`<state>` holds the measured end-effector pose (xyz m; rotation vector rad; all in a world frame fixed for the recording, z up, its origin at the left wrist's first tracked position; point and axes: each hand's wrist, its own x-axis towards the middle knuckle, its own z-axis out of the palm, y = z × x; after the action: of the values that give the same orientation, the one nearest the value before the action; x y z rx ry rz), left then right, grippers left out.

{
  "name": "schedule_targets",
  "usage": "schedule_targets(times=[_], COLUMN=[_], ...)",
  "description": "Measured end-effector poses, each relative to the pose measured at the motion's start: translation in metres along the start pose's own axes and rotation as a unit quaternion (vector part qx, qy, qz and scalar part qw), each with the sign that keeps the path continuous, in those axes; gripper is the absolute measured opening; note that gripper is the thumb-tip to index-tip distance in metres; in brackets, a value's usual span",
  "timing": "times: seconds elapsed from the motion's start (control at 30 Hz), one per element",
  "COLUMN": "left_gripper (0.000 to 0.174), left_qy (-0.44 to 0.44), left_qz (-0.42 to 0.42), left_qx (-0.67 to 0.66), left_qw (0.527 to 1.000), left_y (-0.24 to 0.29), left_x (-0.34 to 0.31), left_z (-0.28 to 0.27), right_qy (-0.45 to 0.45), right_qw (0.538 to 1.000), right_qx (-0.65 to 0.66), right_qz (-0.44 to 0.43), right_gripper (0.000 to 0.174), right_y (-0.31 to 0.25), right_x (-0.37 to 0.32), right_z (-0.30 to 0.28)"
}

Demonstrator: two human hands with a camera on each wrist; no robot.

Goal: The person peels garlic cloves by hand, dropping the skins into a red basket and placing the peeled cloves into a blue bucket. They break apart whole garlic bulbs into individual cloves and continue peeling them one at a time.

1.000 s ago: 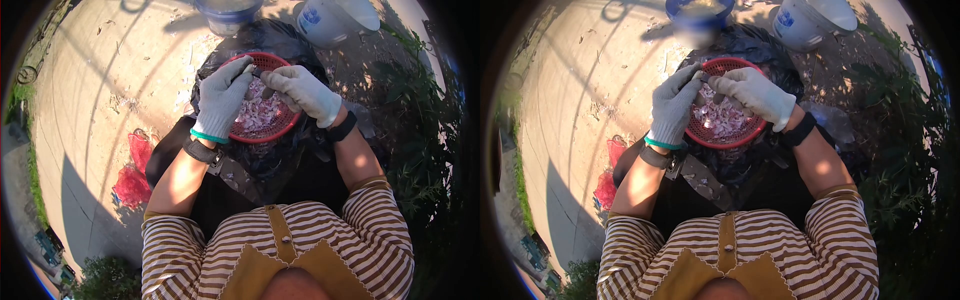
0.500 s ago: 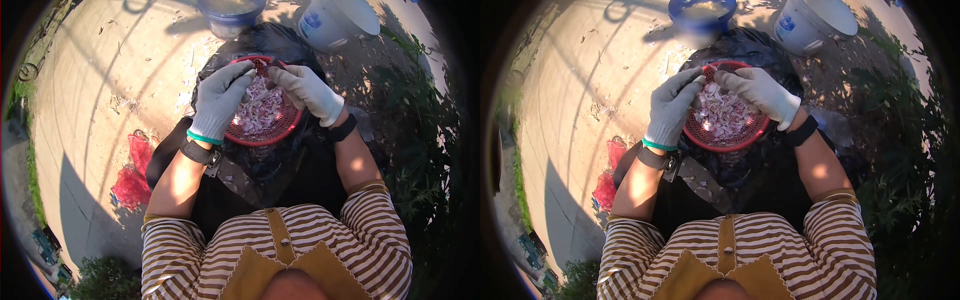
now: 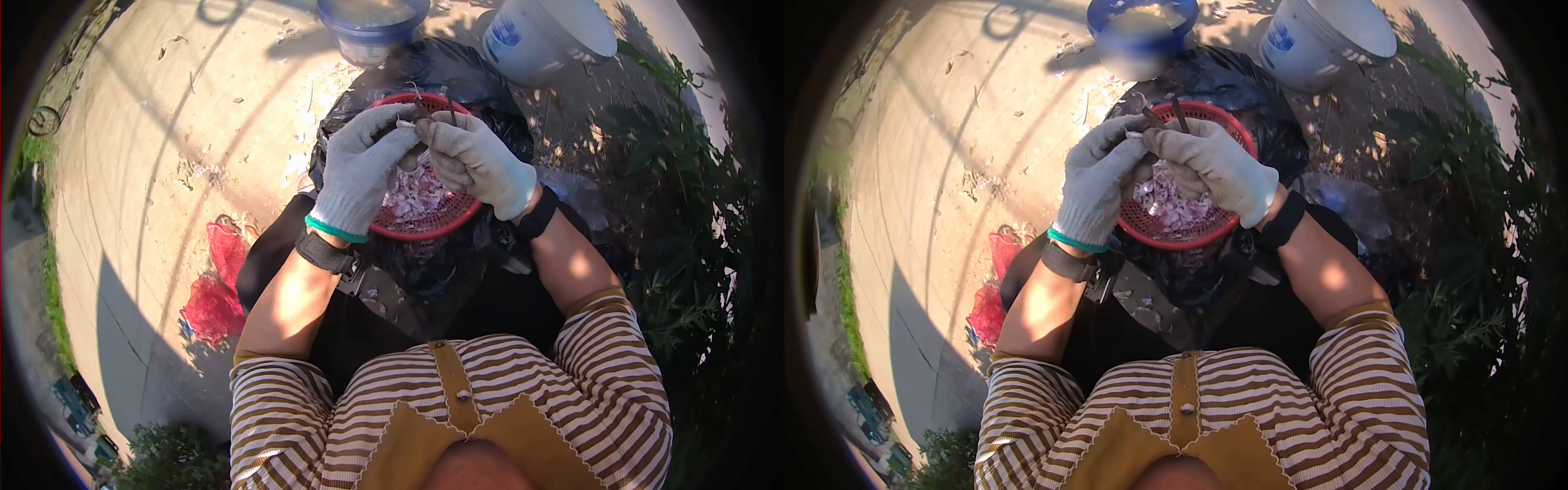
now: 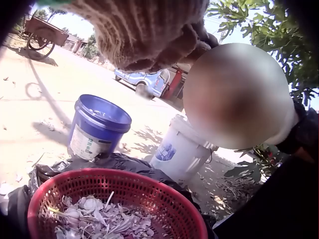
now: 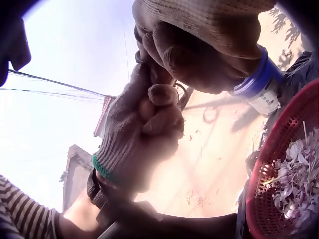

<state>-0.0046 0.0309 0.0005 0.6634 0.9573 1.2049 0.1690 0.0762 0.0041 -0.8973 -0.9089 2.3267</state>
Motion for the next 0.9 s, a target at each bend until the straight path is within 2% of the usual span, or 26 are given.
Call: schedule_targets(times=[0.07, 0.1, 0.13, 0.17, 0.2, 0.33, 0.4, 0.43, 0.5, 0.53, 0.57, 0.63, 0.67, 0.73, 0.77, 0.83, 0.9], left_gripper=[0.033, 0.036, 0.036, 0.037, 0.038, 0.039, 0.037, 0.037, 0.033, 0.033, 0.034, 0.035, 0.033, 0.031, 0.029, 0.028, 0.025], left_qy=[-0.001, -0.001, -0.001, -0.003, -0.004, -0.015, -0.032, -0.031, 0.016, 0.017, 0.03, 0.043, 0.047, 0.051, 0.054, 0.057, 0.069], left_qz=[-0.015, -0.032, -0.031, -0.039, -0.046, -0.05, -0.069, -0.069, -0.047, -0.048, -0.033, -0.019, -0.018, -0.017, -0.018, -0.021, -0.026], left_qx=[0.013, 0.027, 0.026, 0.008, -0.009, -0.058, -0.085, -0.085, -0.065, -0.064, -0.043, -0.021, -0.028, -0.035, -0.035, -0.034, -0.041], left_qw=[1.0, 0.999, 0.999, 0.999, 0.999, 0.997, 0.993, 0.993, 0.997, 0.997, 0.998, 0.999, 0.998, 0.998, 0.998, 0.998, 0.996], left_y=[0.001, 0.002, 0.001, -0.001, -0.002, 0.001, 0.001, 0.002, 0.007, 0.007, 0.006, 0.005, 0.004, 0.003, 0.002, 0.002, 0.001], left_x=[-0.002, -0.002, -0.001, 0.0, 0.0, 0.0, 0.001, 0.002, 0.002, 0.002, 0.003, 0.004, 0.004, 0.005, 0.004, 0.004, 0.005], left_z=[-0.002, -0.002, -0.001, 0.001, 0.001, -0.009, -0.013, -0.013, -0.011, -0.013, -0.015, -0.016, -0.015, -0.013, -0.013, -0.013, -0.014], right_qy=[0.06, 0.06, 0.101, 0.139, 0.158, 0.116, 0.075, 0.075, 0.139, 0.134, 0.134, 0.142, 0.143, 0.131, 0.132, 0.137, 0.138], right_qw=[0.994, 0.994, 0.972, 0.93, 0.917, 0.893, 0.918, 0.918, 0.89, 0.849, 0.849, 0.716, 0.717, 0.648, 0.649, 0.58, 0.578], right_qx=[-0.09, -0.091, -0.197, -0.298, -0.356, -0.407, -0.362, -0.361, -0.402, -0.482, -0.481, -0.664, -0.663, -0.717, -0.716, -0.748, -0.749], right_qz=[0.004, 0.005, -0.08, -0.164, -0.085, -0.153, -0.147, -0.147, -0.161, -0.171, -0.171, -0.162, -0.161, -0.22, -0.22, -0.292, -0.294], right_gripper=[0.015, 0.015, 0.016, 0.017, 0.019, 0.021, 0.025, 0.025, 0.033, 0.037, 0.037, 0.033, 0.033, 0.025, 0.025, 0.021, 0.02], right_y=[-0.008, -0.003, 0.007, 0.013, 0.005, 0.01, 0.004, 0.0, -0.009, -0.013, -0.012, -0.009, -0.007, -0.005, -0.004, -0.003, -0.004], right_x=[-0.001, 0.003, 0.009, 0.013, 0.008, 0.008, 0.001, 0.0, -0.004, -0.007, -0.007, -0.008, -0.009, -0.009, -0.007, -0.004, -0.004], right_z=[0.008, 0.008, 0.007, 0.005, 0.011, 0.008, 0.011, 0.009, 0.0, -0.006, -0.006, -0.007, -0.005, -0.001, -0.001, -0.003, 0.0])
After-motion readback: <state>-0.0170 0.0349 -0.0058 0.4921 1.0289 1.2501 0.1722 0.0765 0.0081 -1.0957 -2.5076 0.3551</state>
